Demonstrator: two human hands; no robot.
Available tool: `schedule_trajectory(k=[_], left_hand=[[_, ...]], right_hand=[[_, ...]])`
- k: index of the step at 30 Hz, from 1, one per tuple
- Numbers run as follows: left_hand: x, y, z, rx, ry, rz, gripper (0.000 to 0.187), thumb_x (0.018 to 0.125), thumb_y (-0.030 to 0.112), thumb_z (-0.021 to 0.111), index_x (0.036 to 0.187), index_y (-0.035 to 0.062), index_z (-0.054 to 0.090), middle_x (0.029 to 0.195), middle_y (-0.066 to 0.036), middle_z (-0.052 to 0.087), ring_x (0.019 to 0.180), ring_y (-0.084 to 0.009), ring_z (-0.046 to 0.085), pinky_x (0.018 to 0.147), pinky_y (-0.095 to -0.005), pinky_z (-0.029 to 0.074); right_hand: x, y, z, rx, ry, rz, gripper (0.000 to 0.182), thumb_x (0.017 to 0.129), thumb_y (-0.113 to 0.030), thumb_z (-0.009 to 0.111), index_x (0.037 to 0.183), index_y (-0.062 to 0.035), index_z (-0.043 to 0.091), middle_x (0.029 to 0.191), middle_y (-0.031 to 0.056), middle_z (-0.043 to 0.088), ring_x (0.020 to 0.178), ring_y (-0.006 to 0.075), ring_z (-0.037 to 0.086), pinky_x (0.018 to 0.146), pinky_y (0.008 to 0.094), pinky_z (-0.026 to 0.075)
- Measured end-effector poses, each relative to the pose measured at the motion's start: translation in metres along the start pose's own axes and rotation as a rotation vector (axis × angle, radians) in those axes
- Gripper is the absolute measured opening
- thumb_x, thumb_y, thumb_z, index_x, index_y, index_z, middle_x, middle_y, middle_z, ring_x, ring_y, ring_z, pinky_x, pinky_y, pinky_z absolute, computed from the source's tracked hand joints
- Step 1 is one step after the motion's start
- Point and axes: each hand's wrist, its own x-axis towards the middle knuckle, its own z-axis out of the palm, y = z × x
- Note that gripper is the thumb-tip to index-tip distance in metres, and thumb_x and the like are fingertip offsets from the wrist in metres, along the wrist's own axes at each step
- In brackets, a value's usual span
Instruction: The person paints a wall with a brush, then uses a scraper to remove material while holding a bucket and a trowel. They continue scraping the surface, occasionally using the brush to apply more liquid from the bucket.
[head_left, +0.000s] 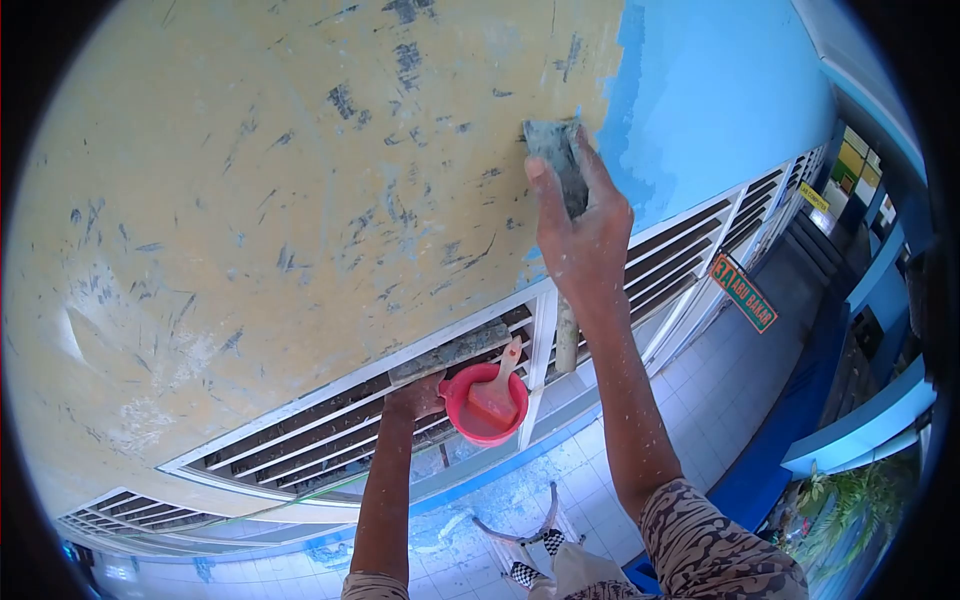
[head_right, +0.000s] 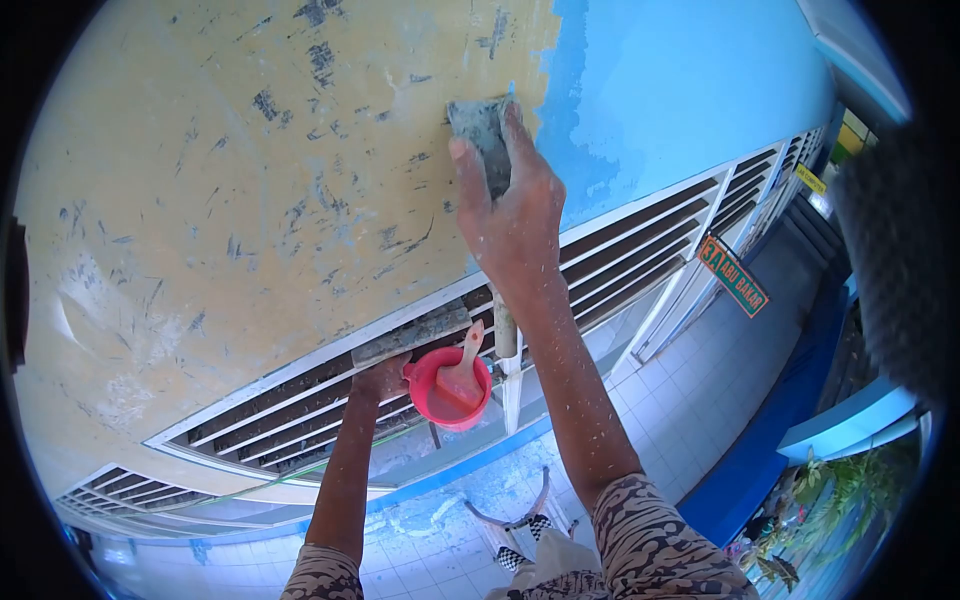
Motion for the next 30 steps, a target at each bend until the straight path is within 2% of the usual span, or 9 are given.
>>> schedule_trajectory(k=[4, 9, 13, 15, 18, 20, 22, 27, 30], left_hand=[[0.005, -0.006, 0.026, -0.079, -0.022, 0.013, 0.094, 0.067, 0.065, 0.07, 0.145, 0.0195, 0.046, 0.157, -0.012, 0.034, 0.147, -0.0389, 0.026, 0.118, -0.0643, 0.018], [0.008, -0.005, 0.019, -0.024, -0.049, 0.025, 0.09, 0.067, 0.063, 0.07, 0.143, 0.0182, 0.049, 0.155, -0.013, 0.037, 0.146, -0.039, 0.029, 0.118, -0.0643, 0.019], [0.004, -0.005, 0.017, -0.015, -0.073, 0.015, 0.087, 0.067, 0.061, 0.071, 0.14, 0.0179, 0.052, 0.153, -0.013, 0.041, 0.144, -0.0393, 0.032, 0.117, -0.0643, 0.021], [-0.002, -0.005, 0.02, -0.041, -0.088, 0.012, 0.086, 0.066, 0.061, 0.071, 0.138, 0.0175, 0.054, 0.151, -0.013, 0.043, 0.143, -0.0392, 0.034, 0.116, -0.0643, 0.022], [0.001, -0.005, 0.022, -0.021, 0.022, 0.034, 0.082, 0.064, 0.061, 0.071, 0.132, 0.0162, 0.058, 0.146, -0.013, 0.048, 0.139, -0.0387, 0.039, 0.114, -0.0643, 0.026], [-0.002, -0.006, 0.022, -0.03, 0.077, 0.034, 0.083, 0.063, 0.061, 0.071, 0.131, 0.0163, 0.059, 0.145, -0.013, 0.049, 0.139, -0.0388, 0.04, 0.114, -0.0643, 0.026], [-0.001, -0.003, 0.021, -0.043, 0.213, 0.04, 0.083, 0.061, 0.063, 0.071, 0.13, 0.0165, 0.06, 0.144, -0.013, 0.049, 0.139, -0.0385, 0.04, 0.113, -0.0639, 0.027], [-0.007, -0.003, 0.025, 0.011, 0.086, 0.04, 0.076, 0.061, 0.064, 0.07, 0.121, 0.0181, 0.064, 0.142, -0.012, 0.052, 0.136, -0.0383, 0.043, 0.112, -0.0653, 0.028], [-0.004, -0.006, 0.027, -0.001, 0.226, 0.068, 0.075, 0.061, 0.062, 0.07, 0.12, 0.0169, 0.065, 0.14, -0.012, 0.054, 0.135, -0.0385, 0.044, 0.112, -0.0641, 0.029]], right_hand=[[0.066, -0.03, -0.018, 0.175, -0.151, 0.388, 0.064, 0.093, -0.032, 0.069, 0.131, 0.0162, 0.051, 0.089, 0.0272, 0.07, 0.083, 0.0262, 0.072, 0.075, 0.0365, 0.056], [-0.006, -0.005, -0.011, 0.031, -0.056, 0.108, 0.063, 0.093, -0.032, 0.068, 0.131, 0.0155, 0.052, 0.099, 0.0306, 0.069, 0.09, 0.0314, 0.073, 0.081, 0.037, 0.056], [0.025, -0.006, -0.02, 0.086, -0.09, 0.151, 0.062, 0.094, -0.032, 0.067, 0.131, 0.0152, 0.052, 0.102, 0.0313, 0.069, 0.093, 0.0338, 0.072, 0.081, 0.0369, 0.057], [0.05, -0.021, -0.027, 0.168, -0.208, 0.383, 0.059, 0.095, -0.031, 0.066, 0.13, 0.0147, 0.053, 0.099, 0.0301, 0.069, 0.09, 0.0326, 0.073, 0.079, 0.0379, 0.057], [-0.03, 0.013, -0.01, 0.022, -0.063, -0.001, 0.054, 0.093, -0.025, 0.068, 0.13, 0.0126, 0.054, 0.095, 0.0295, 0.068, 0.082, 0.0345, 0.071, 0.069, 0.0388, 0.056], [-0.103, 0.006, -0.018, 0.057, -0.185, 0.045, 0.057, 0.089, -0.013, 0.071, 0.135, 0.0121, 0.05, 0.093, 0.0284, 0.066, 0.08, 0.0354, 0.068, 0.07, 0.0396, 0.055], [-0.105, 0.008, -0.012, 0.072, -0.141, 0.076, 0.057, 0.089, -0.014, 0.071, 0.136, 0.0121, 0.049, 0.091, 0.0267, 0.065, 0.078, 0.0349, 0.067, 0.069, 0.04, 0.055], [-0.045, -0.002, -0.003, 0.166, -0.071, 0.333, 0.06, 0.089, -0.015, 0.072, 0.136, 0.0132, 0.048, 0.089, 0.0231, 0.065, 0.075, 0.032, 0.065, 0.069, 0.0391, 0.053], [-0.098, -0.007, -0.006, 0.075, -0.109, 0.113, 0.061, 0.089, -0.014, 0.072, 0.137, 0.0138, 0.046, 0.092, 0.0243, 0.065, 0.077, 0.0327, 0.065, 0.07, 0.0398, 0.053]])
